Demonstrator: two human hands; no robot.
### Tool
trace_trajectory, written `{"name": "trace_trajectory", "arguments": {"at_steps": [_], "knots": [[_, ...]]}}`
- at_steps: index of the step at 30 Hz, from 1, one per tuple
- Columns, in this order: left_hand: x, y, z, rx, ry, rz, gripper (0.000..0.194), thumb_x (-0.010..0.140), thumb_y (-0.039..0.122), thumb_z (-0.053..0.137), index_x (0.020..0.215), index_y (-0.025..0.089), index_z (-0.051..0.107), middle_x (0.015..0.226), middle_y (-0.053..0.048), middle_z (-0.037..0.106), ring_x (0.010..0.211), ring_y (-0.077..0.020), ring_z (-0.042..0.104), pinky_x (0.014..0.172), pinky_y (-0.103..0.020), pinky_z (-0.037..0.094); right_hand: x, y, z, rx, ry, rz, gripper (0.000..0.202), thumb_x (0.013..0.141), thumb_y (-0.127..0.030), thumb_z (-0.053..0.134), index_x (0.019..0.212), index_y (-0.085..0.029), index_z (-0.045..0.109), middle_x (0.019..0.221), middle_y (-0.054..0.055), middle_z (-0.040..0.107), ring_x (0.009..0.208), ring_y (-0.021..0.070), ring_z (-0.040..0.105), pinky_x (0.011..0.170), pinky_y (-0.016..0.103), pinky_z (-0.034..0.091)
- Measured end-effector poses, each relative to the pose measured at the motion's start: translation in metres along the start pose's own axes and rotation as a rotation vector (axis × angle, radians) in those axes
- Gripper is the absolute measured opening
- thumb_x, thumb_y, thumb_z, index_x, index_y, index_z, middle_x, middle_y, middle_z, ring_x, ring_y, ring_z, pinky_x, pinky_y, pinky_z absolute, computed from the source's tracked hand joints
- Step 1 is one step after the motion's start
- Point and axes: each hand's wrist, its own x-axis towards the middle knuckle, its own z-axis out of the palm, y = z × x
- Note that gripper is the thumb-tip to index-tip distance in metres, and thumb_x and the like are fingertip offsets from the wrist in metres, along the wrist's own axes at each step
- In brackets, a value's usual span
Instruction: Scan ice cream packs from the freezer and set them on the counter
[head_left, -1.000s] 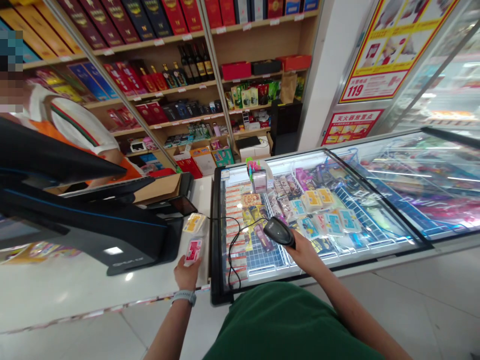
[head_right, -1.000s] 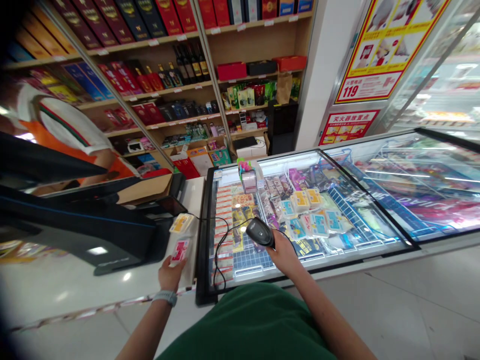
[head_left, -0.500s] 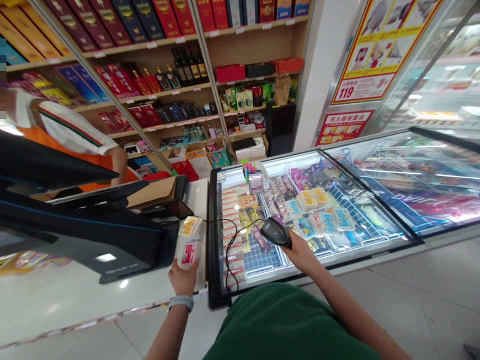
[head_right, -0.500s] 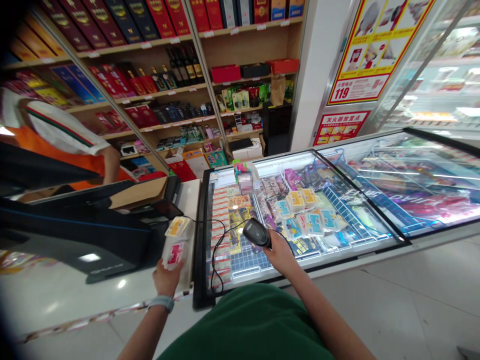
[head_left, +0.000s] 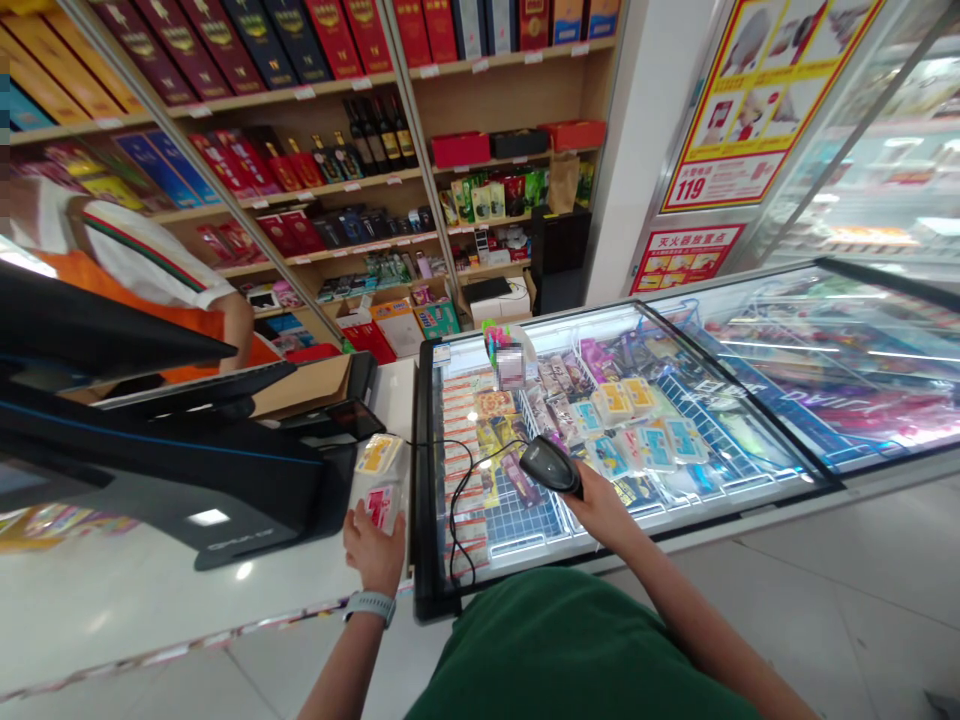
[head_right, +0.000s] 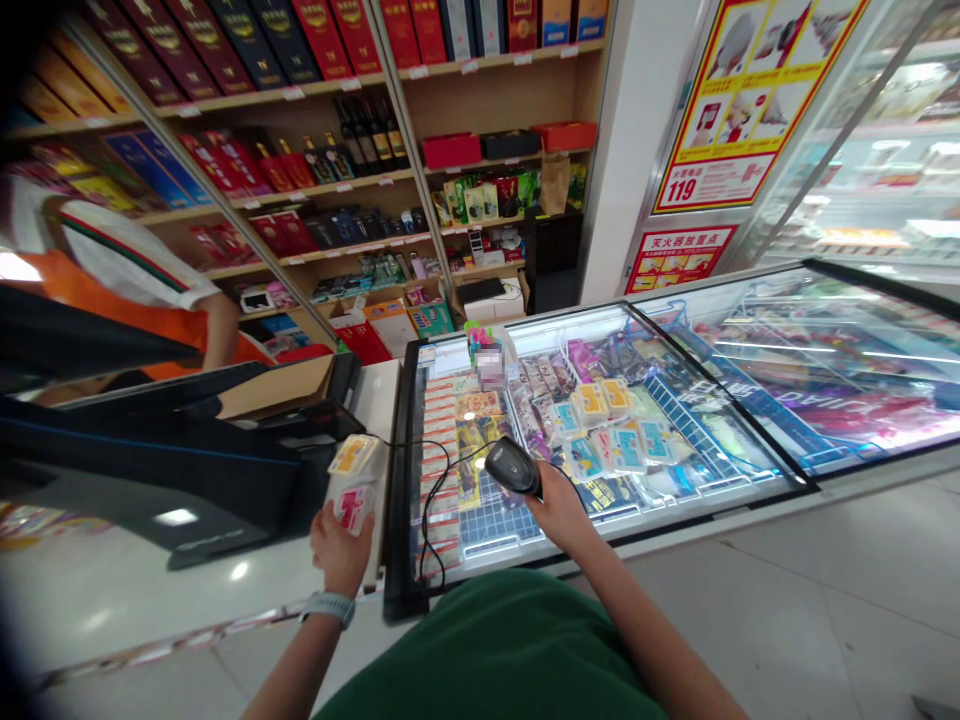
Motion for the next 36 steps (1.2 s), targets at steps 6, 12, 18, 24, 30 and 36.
{"name": "trace_trajectory", "arguments": {"at_steps": [6, 12, 18, 24, 30, 36], "knots": [[-0.003, 0.016, 0.003, -0.035, -0.017, 0.154, 0.072, 0.082, 0.045, 0.054, 0.142, 0.015, 0.029, 0.143, -0.022, 0.034, 0.132, -0.0387, 0.033, 0.102, -0.058, 0.033, 0.000, 0.003, 0.000, -0.007, 0.019, -0.002, 0.029, 0.077, -0.014, 0.055, 0.106, -0.019, 0.053, 0.098, 0.007, 0.065, 0.094, 0.0228, 0.061, 0.082, 0.033, 0.046], [0.004, 0.034, 0.014, -0.120, -0.050, 0.279, 0.070, 0.082, 0.042, 0.053, 0.142, 0.012, 0.030, 0.144, -0.021, 0.033, 0.134, -0.0355, 0.031, 0.108, -0.053, 0.030, -0.001, 0.001, -0.004, 0.024, 0.053, -0.025, 0.030, 0.077, -0.013, 0.053, 0.107, -0.017, 0.054, 0.101, 0.009, 0.065, 0.095, 0.0233, 0.061, 0.084, 0.033, 0.045], [0.010, 0.057, 0.026, -0.183, -0.120, 0.394, 0.067, 0.083, 0.039, 0.053, 0.140, 0.011, 0.031, 0.141, -0.020, 0.037, 0.135, -0.0316, 0.032, 0.112, -0.047, 0.028, -0.003, 0.006, -0.005, 0.034, 0.062, -0.017, 0.032, 0.076, -0.014, 0.054, 0.108, -0.019, 0.055, 0.100, 0.008, 0.065, 0.094, 0.0232, 0.061, 0.083, 0.033, 0.046], [0.009, 0.079, 0.043, -0.219, -0.189, 0.493, 0.064, 0.084, 0.037, 0.051, 0.139, 0.010, 0.032, 0.140, -0.019, 0.039, 0.135, -0.0289, 0.033, 0.112, -0.044, 0.028, -0.005, 0.009, -0.006, 0.045, 0.084, 0.001, 0.034, 0.076, -0.014, 0.053, 0.110, -0.019, 0.054, 0.102, 0.008, 0.065, 0.095, 0.0237, 0.060, 0.083, 0.033, 0.045], [0.008, 0.102, 0.061, -0.265, -0.223, 0.569, 0.064, 0.082, 0.035, 0.055, 0.138, 0.012, 0.035, 0.139, -0.018, 0.040, 0.133, -0.0296, 0.037, 0.110, -0.046, 0.034, -0.006, 0.009, -0.009, 0.050, 0.091, 0.026, 0.032, 0.076, -0.014, 0.053, 0.107, -0.019, 0.056, 0.099, 0.008, 0.065, 0.094, 0.0232, 0.060, 0.083, 0.032, 0.045], [0.006, 0.127, 0.078, -0.278, -0.257, 0.656, 0.064, 0.081, 0.030, 0.056, 0.139, 0.015, 0.033, 0.141, -0.017, 0.040, 0.135, -0.0309, 0.035, 0.110, -0.049, 0.033, -0.007, 0.016, -0.011, 0.019, 0.109, 0.059, 0.033, 0.077, -0.017, 0.055, 0.111, -0.019, 0.053, 0.101, 0.008, 0.065, 0.095, 0.0232, 0.060, 0.082, 0.031, 0.044]]}}
